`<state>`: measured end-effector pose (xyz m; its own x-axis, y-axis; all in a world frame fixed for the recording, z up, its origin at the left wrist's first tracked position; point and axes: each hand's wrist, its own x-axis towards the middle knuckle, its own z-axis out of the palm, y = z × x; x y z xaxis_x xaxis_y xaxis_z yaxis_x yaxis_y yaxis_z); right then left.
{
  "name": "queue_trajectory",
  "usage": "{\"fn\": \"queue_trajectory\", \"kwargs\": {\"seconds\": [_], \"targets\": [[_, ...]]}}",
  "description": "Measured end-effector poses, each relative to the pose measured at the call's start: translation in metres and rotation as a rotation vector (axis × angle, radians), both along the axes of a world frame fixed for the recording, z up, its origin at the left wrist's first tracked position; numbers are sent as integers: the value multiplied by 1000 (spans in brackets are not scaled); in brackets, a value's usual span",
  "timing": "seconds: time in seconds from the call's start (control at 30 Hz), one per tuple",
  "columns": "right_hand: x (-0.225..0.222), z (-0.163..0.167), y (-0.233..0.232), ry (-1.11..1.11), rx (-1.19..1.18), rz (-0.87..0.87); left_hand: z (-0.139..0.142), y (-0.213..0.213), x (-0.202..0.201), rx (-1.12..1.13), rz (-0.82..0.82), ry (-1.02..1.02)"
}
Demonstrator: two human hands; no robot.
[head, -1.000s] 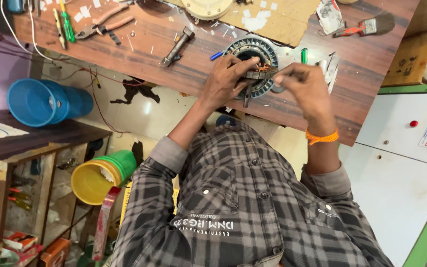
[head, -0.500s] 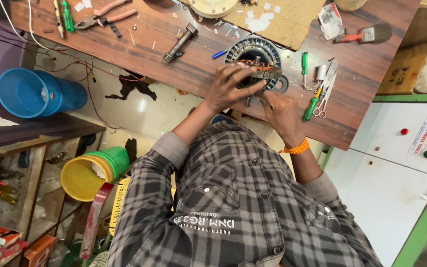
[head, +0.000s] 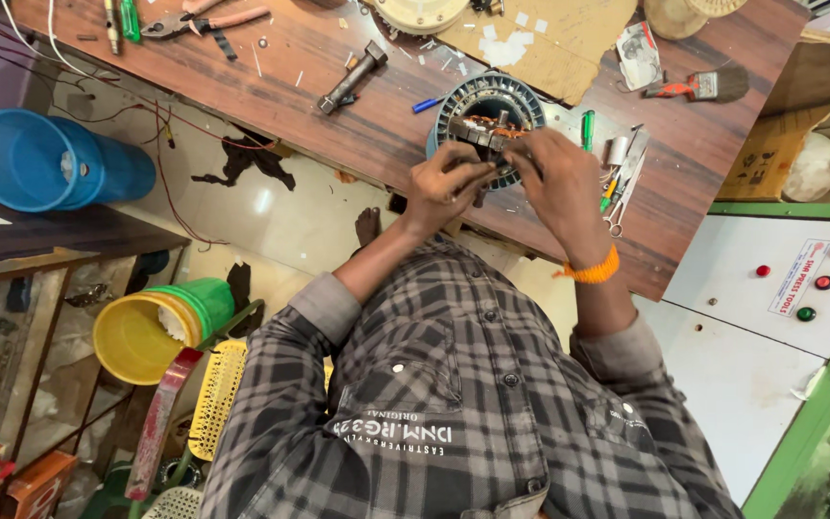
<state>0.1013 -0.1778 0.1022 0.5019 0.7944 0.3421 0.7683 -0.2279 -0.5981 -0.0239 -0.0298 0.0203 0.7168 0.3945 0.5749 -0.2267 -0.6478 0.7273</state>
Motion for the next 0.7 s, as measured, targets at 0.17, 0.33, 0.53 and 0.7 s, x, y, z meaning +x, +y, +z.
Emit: {"fn": "queue_trajectory", "kwargs": {"seconds": [0.17,0.33,0.53,0.7], "targets": [[33,-16,28,277,-107,-49,-5,-17,10,-551,87,79],[61,-32,44,513,-204,-31,-11,-24,24,-1313,-8,146],[69,-35,43,819,-125,-41,-3,-27,28,-1398,59,234],[71,-32,44,906,-75,-48,-4,-30,30,-1511,50,214]]}}
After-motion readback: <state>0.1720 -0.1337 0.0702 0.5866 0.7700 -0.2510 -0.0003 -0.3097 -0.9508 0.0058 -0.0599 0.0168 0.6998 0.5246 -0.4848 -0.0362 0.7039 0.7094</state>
